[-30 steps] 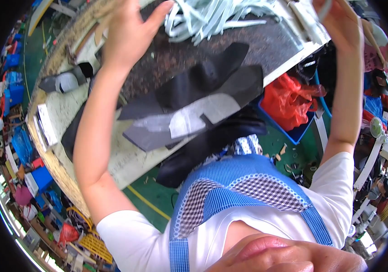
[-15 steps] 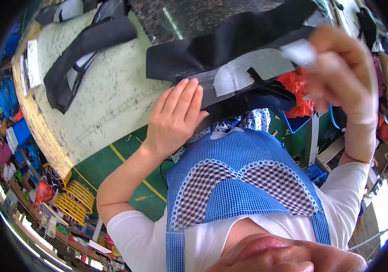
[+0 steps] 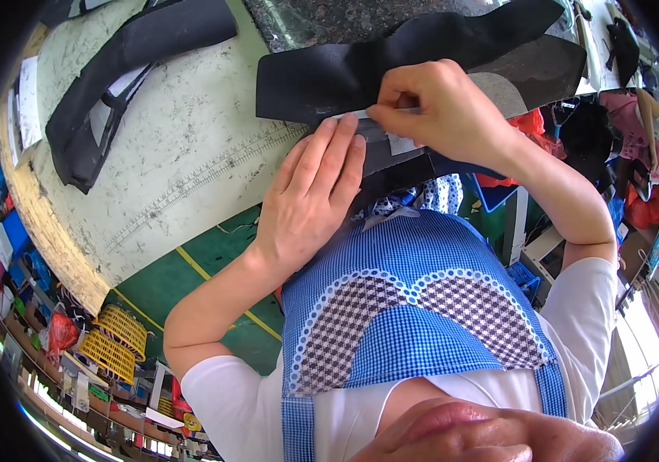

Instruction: Apply white reinforcement strips to black shoe upper components.

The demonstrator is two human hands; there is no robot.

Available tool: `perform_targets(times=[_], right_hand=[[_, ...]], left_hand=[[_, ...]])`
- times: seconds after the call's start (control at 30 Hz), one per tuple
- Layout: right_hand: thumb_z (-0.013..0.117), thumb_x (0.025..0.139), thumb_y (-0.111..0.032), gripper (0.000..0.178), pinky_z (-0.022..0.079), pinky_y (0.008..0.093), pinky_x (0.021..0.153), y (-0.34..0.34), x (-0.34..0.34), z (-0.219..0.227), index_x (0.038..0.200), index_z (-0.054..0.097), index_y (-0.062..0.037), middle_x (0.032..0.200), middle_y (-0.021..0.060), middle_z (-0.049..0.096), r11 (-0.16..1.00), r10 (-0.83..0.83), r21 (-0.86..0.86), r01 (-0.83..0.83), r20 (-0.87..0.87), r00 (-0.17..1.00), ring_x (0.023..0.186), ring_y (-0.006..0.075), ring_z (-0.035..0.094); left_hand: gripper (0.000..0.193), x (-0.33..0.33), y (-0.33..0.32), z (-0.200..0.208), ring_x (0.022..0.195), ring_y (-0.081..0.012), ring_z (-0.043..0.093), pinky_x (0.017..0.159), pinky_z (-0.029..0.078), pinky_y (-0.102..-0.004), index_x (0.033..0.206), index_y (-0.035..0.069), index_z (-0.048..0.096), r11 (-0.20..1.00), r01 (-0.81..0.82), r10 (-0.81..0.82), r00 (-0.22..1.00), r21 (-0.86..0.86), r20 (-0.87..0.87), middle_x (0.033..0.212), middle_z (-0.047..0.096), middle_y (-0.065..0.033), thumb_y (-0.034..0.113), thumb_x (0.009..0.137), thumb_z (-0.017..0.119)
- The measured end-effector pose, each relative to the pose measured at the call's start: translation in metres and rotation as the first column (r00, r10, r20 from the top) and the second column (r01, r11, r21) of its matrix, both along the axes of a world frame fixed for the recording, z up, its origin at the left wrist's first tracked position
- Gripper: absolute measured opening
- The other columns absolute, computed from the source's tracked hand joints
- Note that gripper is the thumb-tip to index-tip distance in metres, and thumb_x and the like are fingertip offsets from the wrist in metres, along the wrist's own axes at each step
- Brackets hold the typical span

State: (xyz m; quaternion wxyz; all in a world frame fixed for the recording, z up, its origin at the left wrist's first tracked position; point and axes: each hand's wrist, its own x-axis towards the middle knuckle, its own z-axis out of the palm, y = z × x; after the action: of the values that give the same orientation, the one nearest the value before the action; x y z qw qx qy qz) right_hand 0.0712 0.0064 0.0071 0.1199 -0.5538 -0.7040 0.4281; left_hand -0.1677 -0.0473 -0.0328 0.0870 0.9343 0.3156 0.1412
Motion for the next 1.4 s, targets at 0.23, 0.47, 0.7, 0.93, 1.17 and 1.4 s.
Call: perform_targets(times=[0.23, 0.47, 0.7, 0.93, 1.17, 1.4], right_hand=[[0.077, 0.087, -0.025, 0.023, 0.053, 0.0332, 0.056, -0.001, 0.044, 0.027, 0.086, 0.075, -0.0016, 0.071, 0.0113, 0.070, 0.997, -0.059, 0.067, 0.049, 0.152, 0.987, 0.057, 0.0233, 0.067], [0.076, 0.089, -0.024, 0.024, 0.052, 0.0320, 0.056, 0.001, 0.059, 0.008, 0.082, 0.073, -0.0008, 0.067, 0.0090, 0.068, 0.987, -0.159, 0.070, 0.147, 0.213, 0.964, 0.057, 0.0207, 0.067], [0.077, 0.087, -0.045, 0.036, 0.057, 0.0377, 0.062, -0.005, 0.092, 0.015, 0.089, 0.071, -0.0088, 0.078, 0.0072, 0.074, 0.866, -0.098, 0.439, -0.239, 0.618, 0.780, 0.072, 0.0277, 0.073], [0.075, 0.093, -0.031, 0.027, 0.054, 0.0367, 0.064, -0.003, 0.102, -0.007, 0.096, 0.070, -0.0044, 0.079, 0.0131, 0.070, 0.926, -0.185, 0.372, 0.059, 0.312, 0.932, 0.069, 0.0275, 0.069], [0.072, 0.098, -0.025, 0.021, 0.055, 0.0310, 0.063, -0.025, 0.128, 0.004, 0.099, 0.071, -0.0040, 0.081, 0.0096, 0.072, 0.950, -0.164, 0.282, 0.135, 0.084, 0.983, 0.070, 0.0209, 0.071], [0.073, 0.095, -0.022, 0.016, 0.053, 0.0281, 0.059, -0.014, 0.122, -0.010, 0.094, 0.069, -0.0061, 0.068, 0.0081, 0.064, 0.921, -0.309, 0.298, 0.253, 0.159, 0.938, 0.061, 0.0181, 0.067]], left_hand=[[0.071, 0.003, 0.007, 0.005, 0.130, -0.0293, 0.057, 0.101, 0.050, -0.0393, 0.140, 0.004, 0.059, 1.000, 0.004, -0.004, 1.000, 0.004, -0.014, 0.144, 0.058, -0.0137, 0.019, 0.074, 0.081], [0.079, 0.029, 0.021, 0.024, 0.125, -0.0283, 0.056, 0.102, 0.049, -0.0403, 0.138, -0.002, 0.059, 1.000, 0.013, -0.016, 0.978, -0.017, -0.209, 0.138, 0.058, -0.0138, 0.038, 0.074, 0.082], [0.042, 0.093, 0.018, 0.036, 0.129, -0.0329, 0.056, 0.112, 0.045, -0.0413, 0.125, -0.003, 0.069, 0.951, 0.220, -0.098, 0.880, 0.218, -0.464, 0.139, 0.058, -0.0200, 0.023, 0.094, 0.058], [0.040, 0.113, 0.033, 0.039, 0.126, -0.0302, 0.056, 0.103, 0.046, -0.0429, 0.124, 0.001, 0.072, 0.923, 0.290, -0.142, 0.868, 0.254, -0.476, 0.136, 0.063, -0.0120, 0.025, 0.094, 0.060], [0.042, 0.098, 0.055, 0.057, 0.135, -0.0290, 0.051, 0.119, 0.038, -0.0373, 0.125, -0.006, 0.067, 0.887, 0.428, -0.239, 0.747, 0.173, -0.620, 0.146, 0.057, -0.0190, 0.017, 0.090, 0.058], [0.049, 0.115, 0.045, 0.040, 0.120, -0.0248, 0.055, 0.106, 0.044, -0.0353, 0.131, 0.001, 0.064, 0.935, 0.237, -0.092, 0.880, 0.263, -0.465, 0.124, 0.063, -0.0115, 0.030, 0.092, 0.065]])
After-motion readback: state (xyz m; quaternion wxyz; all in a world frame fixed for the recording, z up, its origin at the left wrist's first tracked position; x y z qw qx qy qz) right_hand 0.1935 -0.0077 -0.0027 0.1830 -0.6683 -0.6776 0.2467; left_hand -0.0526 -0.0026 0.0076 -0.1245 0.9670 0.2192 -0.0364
